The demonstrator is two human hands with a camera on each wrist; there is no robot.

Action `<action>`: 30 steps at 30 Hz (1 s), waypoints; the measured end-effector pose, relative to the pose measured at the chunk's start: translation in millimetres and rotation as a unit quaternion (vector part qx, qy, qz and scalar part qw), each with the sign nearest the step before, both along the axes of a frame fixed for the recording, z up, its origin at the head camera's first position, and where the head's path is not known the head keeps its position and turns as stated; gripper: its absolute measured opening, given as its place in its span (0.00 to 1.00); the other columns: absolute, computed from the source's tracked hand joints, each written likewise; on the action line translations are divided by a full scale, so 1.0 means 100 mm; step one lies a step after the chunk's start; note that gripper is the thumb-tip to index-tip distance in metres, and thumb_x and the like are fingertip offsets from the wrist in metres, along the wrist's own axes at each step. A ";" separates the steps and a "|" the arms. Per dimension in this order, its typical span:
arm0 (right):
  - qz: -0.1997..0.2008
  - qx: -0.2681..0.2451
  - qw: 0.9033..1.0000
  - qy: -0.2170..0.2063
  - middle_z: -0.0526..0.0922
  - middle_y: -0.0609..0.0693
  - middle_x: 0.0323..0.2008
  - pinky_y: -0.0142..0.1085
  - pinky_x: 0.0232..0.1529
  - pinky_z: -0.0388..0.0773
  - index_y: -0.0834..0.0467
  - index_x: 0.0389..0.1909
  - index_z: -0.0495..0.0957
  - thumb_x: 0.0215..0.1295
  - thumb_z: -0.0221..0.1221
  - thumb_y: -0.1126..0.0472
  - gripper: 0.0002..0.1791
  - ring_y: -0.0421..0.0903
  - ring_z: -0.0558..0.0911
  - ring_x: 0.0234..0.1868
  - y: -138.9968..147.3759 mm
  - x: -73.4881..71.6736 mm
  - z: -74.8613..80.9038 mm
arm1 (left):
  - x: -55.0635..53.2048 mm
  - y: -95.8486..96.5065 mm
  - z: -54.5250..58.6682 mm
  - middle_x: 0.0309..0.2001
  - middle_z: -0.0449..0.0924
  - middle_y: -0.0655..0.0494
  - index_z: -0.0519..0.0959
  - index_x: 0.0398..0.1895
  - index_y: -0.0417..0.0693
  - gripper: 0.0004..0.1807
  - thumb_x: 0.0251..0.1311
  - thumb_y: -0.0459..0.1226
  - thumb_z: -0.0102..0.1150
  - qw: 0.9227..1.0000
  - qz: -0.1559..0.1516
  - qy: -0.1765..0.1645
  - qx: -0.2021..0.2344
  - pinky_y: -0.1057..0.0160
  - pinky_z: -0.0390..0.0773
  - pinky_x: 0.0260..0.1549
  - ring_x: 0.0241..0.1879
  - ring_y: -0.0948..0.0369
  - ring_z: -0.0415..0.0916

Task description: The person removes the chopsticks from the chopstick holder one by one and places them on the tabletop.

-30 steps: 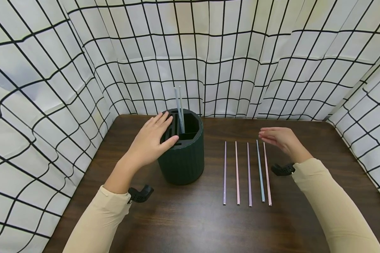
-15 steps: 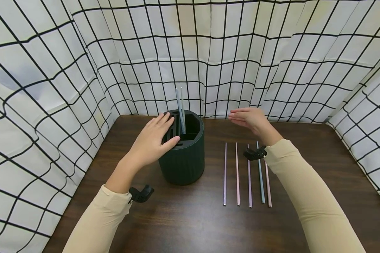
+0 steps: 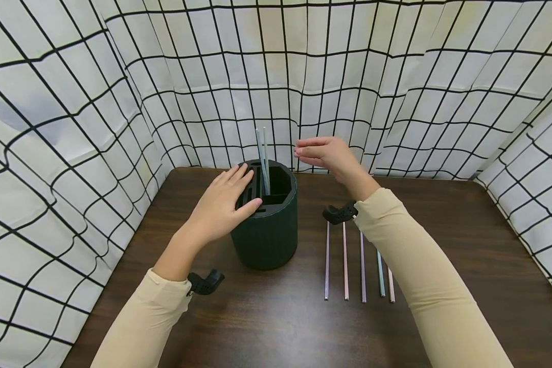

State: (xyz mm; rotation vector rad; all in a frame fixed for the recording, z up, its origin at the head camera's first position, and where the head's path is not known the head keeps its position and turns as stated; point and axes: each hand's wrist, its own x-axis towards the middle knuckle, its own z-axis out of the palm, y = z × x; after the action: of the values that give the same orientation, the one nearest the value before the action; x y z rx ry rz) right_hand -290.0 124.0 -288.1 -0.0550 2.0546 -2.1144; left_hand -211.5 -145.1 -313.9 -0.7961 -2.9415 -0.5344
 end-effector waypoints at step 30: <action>0.060 0.057 0.992 0.100 0.85 0.61 0.54 0.35 0.53 0.84 0.67 0.54 0.82 0.66 0.63 0.66 0.16 0.48 0.87 0.51 -0.53 0.07 0.18 | -0.01 -0.02 -0.01 0.81 0.45 0.49 0.52 0.80 0.47 0.42 0.71 0.60 0.42 1.000 0.001 -0.005 0.002 0.43 0.41 0.78 0.81 0.49 0.38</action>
State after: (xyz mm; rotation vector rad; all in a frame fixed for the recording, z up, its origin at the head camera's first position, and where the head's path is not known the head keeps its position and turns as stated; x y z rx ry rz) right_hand -283.3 70.6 -270.4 -0.3786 2.2181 -1.9866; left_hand -212.6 -147.2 -314.7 -0.7913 -2.9500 -0.5447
